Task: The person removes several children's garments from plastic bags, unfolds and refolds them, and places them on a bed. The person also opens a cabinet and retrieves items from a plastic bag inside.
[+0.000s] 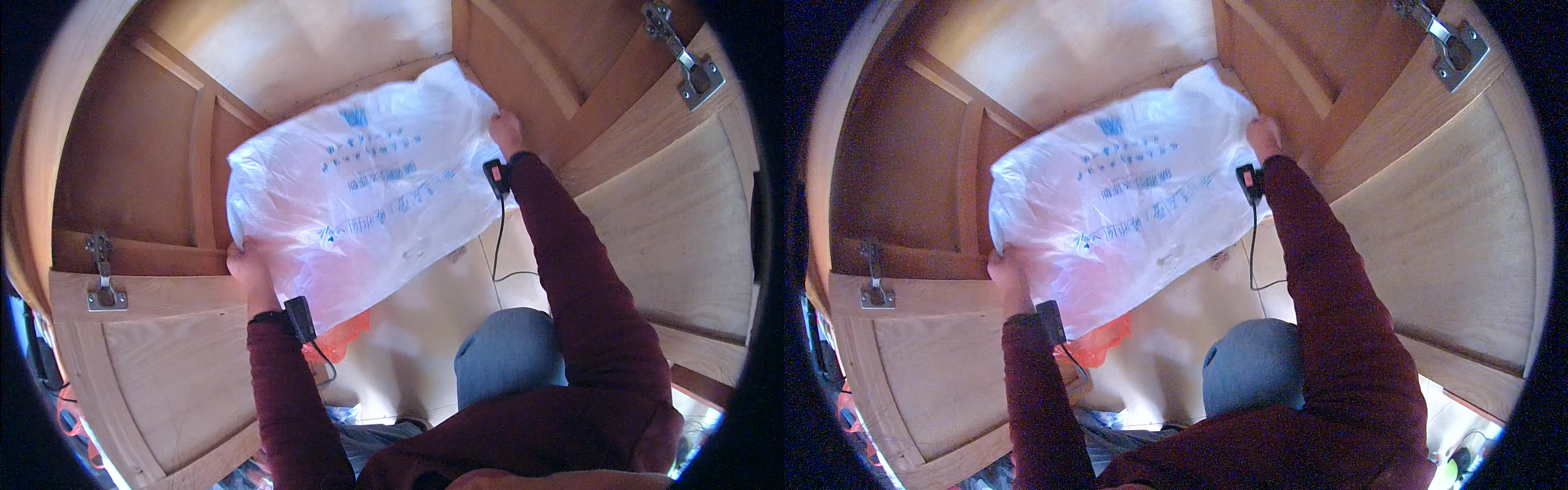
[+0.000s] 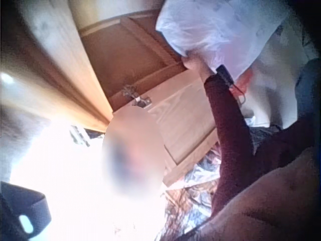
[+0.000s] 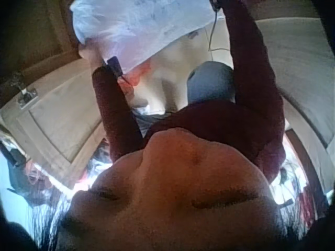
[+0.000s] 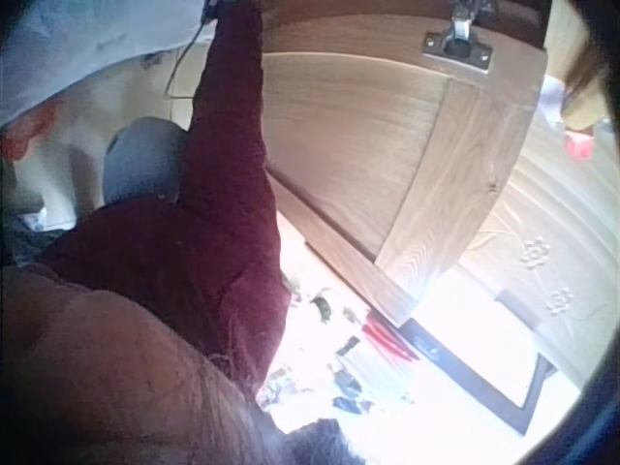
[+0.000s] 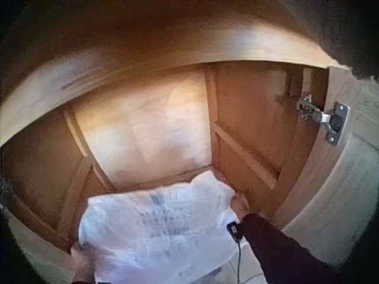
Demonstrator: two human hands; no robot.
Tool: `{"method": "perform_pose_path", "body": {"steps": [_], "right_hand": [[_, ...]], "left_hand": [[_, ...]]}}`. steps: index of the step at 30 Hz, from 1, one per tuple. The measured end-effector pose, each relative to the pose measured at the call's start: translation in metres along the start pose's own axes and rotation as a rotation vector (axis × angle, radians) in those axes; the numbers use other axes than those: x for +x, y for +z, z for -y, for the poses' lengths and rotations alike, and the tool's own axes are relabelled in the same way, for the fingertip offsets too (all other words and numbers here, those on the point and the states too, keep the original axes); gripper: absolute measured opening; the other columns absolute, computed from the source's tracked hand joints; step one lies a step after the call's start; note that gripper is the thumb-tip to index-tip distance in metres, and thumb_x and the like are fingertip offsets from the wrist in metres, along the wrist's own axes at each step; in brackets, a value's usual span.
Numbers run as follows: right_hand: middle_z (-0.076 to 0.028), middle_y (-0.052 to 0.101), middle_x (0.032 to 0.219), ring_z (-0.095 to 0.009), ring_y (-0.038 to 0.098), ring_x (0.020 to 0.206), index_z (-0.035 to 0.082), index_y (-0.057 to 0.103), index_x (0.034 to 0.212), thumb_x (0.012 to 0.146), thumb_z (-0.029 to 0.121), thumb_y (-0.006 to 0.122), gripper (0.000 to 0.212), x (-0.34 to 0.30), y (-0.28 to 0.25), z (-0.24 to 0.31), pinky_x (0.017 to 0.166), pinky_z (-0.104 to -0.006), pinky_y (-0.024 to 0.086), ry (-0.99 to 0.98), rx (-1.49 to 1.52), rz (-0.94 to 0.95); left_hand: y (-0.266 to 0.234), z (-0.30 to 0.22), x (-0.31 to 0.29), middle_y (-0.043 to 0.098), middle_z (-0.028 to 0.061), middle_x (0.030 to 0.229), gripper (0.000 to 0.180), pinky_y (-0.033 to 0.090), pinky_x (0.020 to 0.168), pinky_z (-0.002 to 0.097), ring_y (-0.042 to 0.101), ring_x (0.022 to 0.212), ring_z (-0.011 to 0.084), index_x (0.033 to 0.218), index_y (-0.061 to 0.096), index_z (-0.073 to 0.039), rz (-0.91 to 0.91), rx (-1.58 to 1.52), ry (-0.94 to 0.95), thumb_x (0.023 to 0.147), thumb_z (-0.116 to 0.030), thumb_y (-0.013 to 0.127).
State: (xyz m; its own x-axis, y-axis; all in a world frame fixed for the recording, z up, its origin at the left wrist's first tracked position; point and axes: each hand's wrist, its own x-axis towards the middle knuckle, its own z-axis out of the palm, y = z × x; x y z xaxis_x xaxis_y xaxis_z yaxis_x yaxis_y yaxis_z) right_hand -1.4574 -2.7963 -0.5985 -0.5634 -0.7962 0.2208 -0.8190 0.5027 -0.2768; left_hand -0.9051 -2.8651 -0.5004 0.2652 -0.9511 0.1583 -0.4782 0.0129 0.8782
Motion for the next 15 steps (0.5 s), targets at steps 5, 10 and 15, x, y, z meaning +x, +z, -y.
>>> {"method": "perform_pose_path", "body": {"steps": [5, 10, 15], "right_hand": [[-0.018, 0.063, 0.082, -0.030, 0.061, 0.078, 0.004, 0.064, 0.077, 0.080, 0.023, 0.047, 0.025, 0.081, -0.040, 0.039, 0.068, -0.0408, 0.048, 0.044, 0.144, -0.248], [-0.023, 0.045, 0.122, -0.036, 0.042, 0.114, 0.000, 0.039, 0.123, 0.074, 0.038, 0.062, 0.067, 0.113, -0.118, 0.131, 0.096, -0.0419, 0.034, -0.188, 0.338, -0.662], [-0.025, 0.045, 0.120, -0.037, 0.042, 0.113, -0.002, 0.037, 0.124, 0.075, 0.034, 0.062, 0.065, 0.004, -0.120, 0.104, 0.096, -0.0418, 0.033, -0.282, 0.342, -0.451]], "left_hand": [[0.000, -0.025, -0.028, 0.059, 0.0113, 0.089, 0.026, 0.047, 0.065, 0.0330, 0.056, 0.078, 0.0191, 0.102, 0.053, 0.005, -0.076, -0.241, -0.274, 0.085, -0.012, 0.044], [0.031, -0.018, -0.061, 0.053, 0.0137, 0.107, 0.034, 0.044, 0.084, 0.0359, 0.052, 0.097, 0.0229, 0.117, 0.043, 0.002, 0.275, -0.893, -0.823, 0.085, -0.007, 0.041], [0.101, -0.020, -0.128, 0.052, 0.0119, 0.108, 0.041, 0.052, 0.068, 0.0363, 0.055, 0.096, 0.0238, 0.121, 0.035, -0.002, 0.275, -0.731, -0.270, 0.084, -0.005, 0.050]]}}
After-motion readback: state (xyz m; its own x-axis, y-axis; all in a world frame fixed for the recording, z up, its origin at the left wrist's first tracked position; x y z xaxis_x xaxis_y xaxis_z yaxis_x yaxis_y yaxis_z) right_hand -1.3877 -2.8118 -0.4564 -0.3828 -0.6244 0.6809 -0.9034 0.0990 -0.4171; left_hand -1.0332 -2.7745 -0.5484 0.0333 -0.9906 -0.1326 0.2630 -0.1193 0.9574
